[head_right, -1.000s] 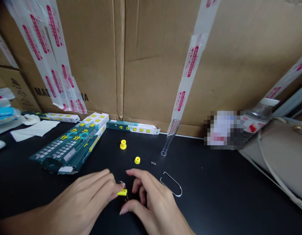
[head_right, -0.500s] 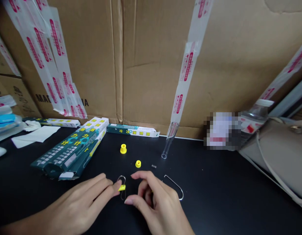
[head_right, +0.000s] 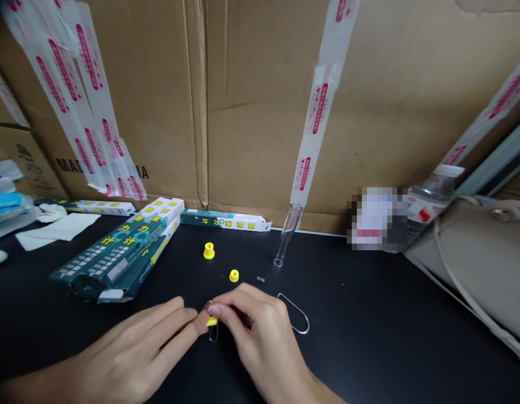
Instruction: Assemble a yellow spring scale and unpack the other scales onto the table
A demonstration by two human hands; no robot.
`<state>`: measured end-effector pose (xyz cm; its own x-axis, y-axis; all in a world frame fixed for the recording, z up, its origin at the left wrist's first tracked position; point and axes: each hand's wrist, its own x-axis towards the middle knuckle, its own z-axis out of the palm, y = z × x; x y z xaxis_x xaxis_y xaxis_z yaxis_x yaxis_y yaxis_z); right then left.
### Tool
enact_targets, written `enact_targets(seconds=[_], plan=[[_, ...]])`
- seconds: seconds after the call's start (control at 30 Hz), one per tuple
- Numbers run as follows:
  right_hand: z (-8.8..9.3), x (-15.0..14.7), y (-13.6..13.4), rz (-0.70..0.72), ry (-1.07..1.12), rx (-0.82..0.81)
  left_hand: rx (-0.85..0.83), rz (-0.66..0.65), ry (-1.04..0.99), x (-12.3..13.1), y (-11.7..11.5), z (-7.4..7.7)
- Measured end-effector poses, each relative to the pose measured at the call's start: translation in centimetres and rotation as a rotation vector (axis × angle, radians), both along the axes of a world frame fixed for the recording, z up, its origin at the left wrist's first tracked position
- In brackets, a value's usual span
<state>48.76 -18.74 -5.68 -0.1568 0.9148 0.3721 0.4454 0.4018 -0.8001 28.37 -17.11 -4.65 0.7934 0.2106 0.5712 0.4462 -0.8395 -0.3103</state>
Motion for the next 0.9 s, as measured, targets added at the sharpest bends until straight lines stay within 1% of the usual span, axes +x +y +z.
enact_targets(seconds=[0.2, 0.27, 0.37, 0.43, 0.47, 0.6, 0.67, 0.77, 0.9], plan=[[-0.3, -0.1, -0.2, -0.024, 0.223, -0.234, -0.015, -0.055, 0.004, 0.0, 0.3, 0.1], [-0.3, -0.1, -0.1, -0.026, 0.255, -0.279, -0.026, -0.076, 0.016, 0.1, 0.5, 0.2], [-0.4, -0.1, 0.0, -0.039, 0.243, -0.315, -0.009, -0.118, 0.014, 0.1, 0.5, 0.5], [-0.4, 0.0, 0.0, -0.039, 0.196, -0.278, 0.007, -0.135, 0.015, 0.1, 0.5, 0.7], [-0.3, 0.0, -0.1, -0.034, 0.168, -0.235, 0.01, -0.141, 0.022, 0.1, 0.5, 0.8], [-0.1, 0.1, -0.5, -0.005, 0.089, 0.04, -0.004, -0.131, 0.032, -0.1, 0.6, 0.6], [0.0, 0.2, -0.6, 0.01, 0.076, 0.14, -0.022, -0.113, 0.002, -0.1, 0.6, 0.3], [0.2, 0.1, -0.7, 0.027, 0.067, 0.188, -0.057, -0.104, -0.01, 0.0, 0.7, -0.1], [0.4, 0.0, -0.5, 0.029, 0.043, 0.178, -0.077, -0.102, 0.034, 0.0, 0.6, -0.4]])
